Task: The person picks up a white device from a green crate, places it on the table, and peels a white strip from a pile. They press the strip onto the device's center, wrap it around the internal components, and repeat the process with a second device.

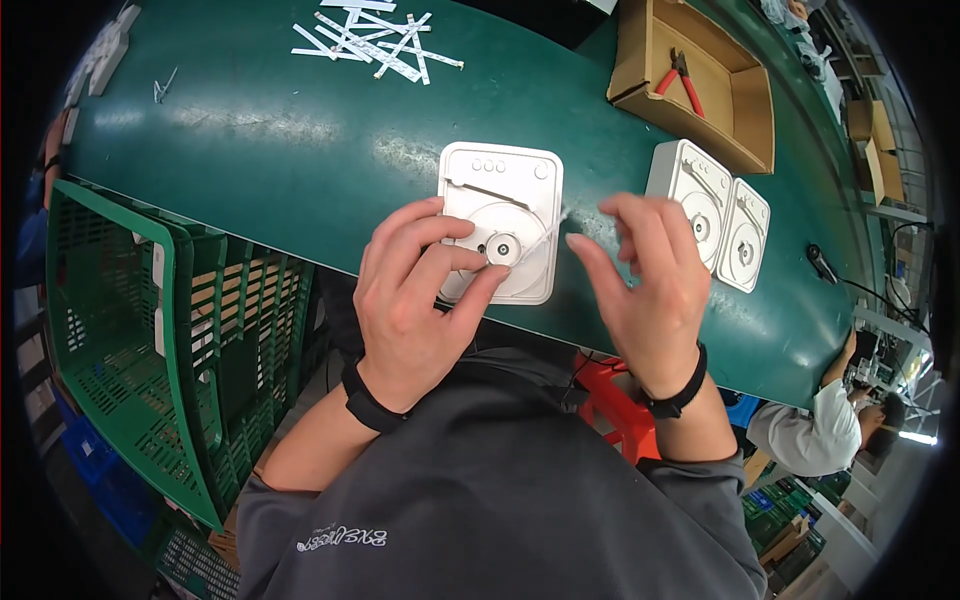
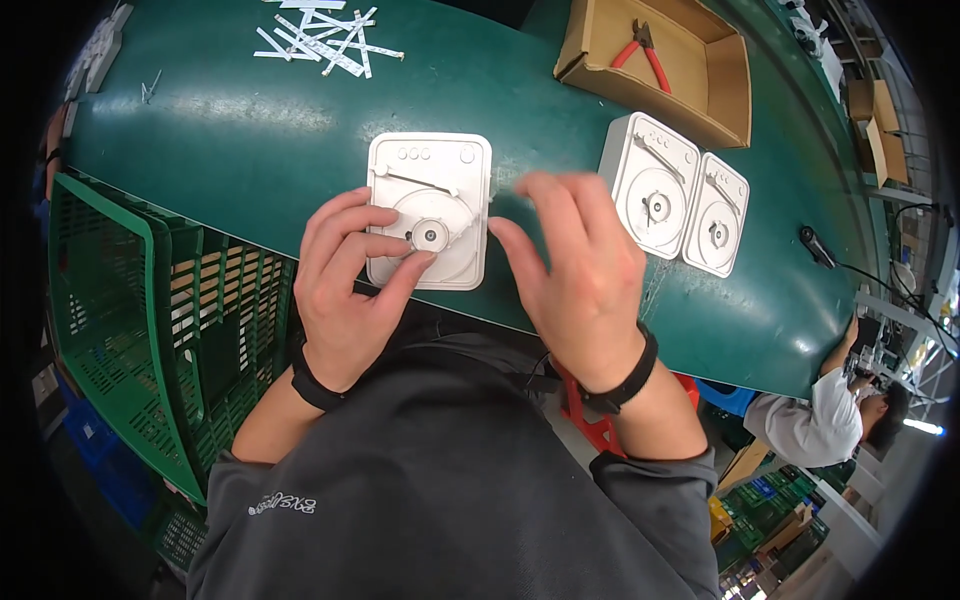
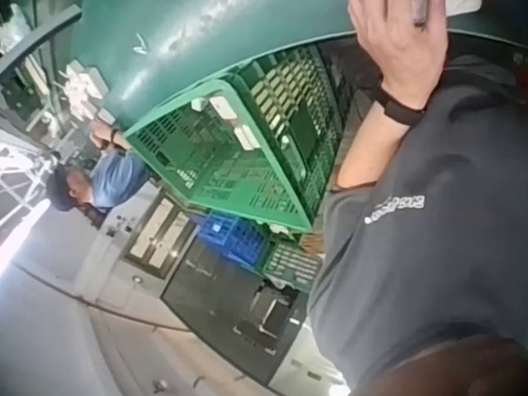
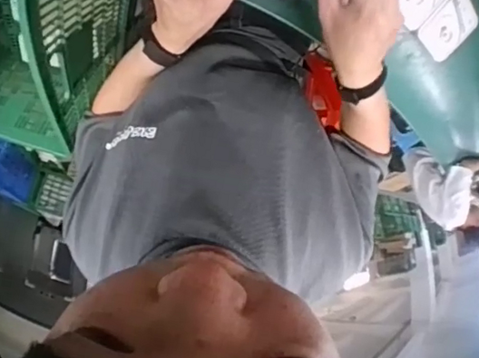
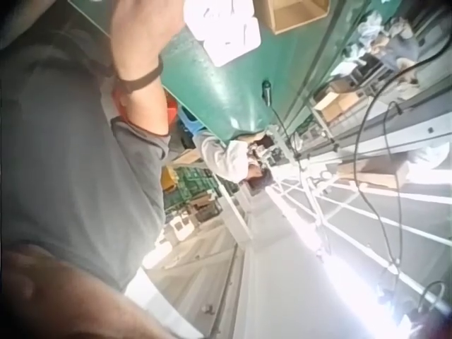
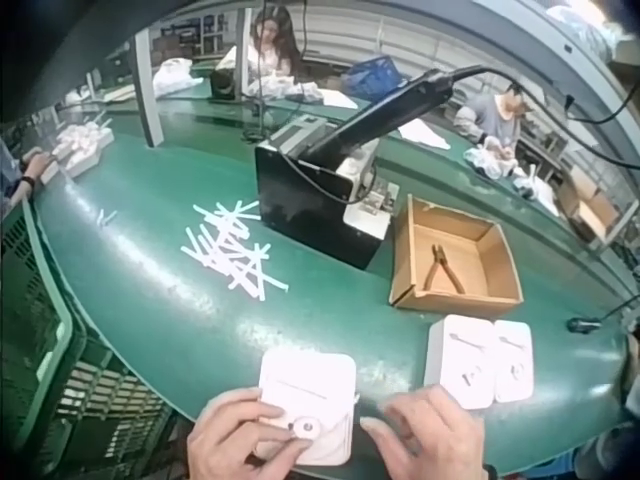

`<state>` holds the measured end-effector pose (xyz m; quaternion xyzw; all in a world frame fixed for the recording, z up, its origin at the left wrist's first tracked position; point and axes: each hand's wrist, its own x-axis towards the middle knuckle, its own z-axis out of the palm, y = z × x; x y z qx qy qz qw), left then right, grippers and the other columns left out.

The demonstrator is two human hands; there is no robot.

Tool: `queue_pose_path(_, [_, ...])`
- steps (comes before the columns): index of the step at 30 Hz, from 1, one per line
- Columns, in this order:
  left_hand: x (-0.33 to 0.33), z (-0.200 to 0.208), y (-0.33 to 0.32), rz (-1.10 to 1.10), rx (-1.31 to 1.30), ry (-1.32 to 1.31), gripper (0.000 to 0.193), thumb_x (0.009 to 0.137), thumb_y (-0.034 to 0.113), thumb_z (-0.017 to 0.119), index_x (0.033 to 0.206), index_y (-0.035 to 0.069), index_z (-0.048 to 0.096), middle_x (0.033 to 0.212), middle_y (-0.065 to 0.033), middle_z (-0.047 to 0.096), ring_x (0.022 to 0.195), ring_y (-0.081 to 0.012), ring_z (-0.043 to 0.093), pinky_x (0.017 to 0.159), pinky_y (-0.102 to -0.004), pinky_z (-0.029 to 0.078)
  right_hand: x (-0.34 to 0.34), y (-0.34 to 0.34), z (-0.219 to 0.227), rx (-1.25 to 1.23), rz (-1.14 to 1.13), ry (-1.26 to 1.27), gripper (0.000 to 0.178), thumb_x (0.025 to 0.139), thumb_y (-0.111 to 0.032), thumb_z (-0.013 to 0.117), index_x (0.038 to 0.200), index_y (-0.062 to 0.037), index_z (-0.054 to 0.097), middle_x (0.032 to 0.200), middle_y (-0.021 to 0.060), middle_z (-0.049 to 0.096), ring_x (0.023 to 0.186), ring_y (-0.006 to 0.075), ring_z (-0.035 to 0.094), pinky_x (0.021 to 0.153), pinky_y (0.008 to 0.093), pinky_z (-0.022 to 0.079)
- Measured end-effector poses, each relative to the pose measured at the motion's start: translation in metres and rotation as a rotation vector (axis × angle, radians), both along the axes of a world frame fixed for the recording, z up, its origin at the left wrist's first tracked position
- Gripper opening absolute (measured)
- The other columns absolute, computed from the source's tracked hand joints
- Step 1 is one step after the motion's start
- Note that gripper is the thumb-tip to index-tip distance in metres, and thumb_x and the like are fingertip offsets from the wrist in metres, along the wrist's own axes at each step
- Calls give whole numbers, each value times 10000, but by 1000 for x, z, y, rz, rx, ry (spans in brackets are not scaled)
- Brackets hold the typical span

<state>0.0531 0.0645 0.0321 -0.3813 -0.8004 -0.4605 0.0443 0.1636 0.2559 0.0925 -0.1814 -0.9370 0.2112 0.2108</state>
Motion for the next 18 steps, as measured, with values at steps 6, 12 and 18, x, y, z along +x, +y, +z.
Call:
queue_pose_path(6, [2, -3, -1, -4, 25, -9, 242, 785, 89, 962, 894, 93, 746, 1154, -39, 745, 1252, -329, 714, 998, -446, 566, 3, -9, -12, -351, -103, -52, 168, 946, -81, 886, 1025, 28, 785, 826, 53, 686, 671, 92, 601, 599, 273, 488])
queue_pose_path(12, [0, -6, 1, -7, 60, -25, 244, 789, 100, 961, 882, 94, 736, 1181, -43, 733, 1258, -331, 710, 998, -449, 565, -17, -4, -11, -439, -124, -198, 209, 1000, -132, 838, 983, 68, 780, 692, 53, 697, 613, 64, 591, 596, 238, 474])
queue_pose_path(18, [1, -8, 0, 3, 78, -44, 256, 795, 129, 960, 888, 101, 724, 1222, -51, 716, 1274, -331, 699, 996, -460, 564, -15, -14, -6, -360, -59, -97, 155, 994, -91, 833, 1023, 55, 791, 722, 66, 735, 650, 74, 665, 615, 238, 513])
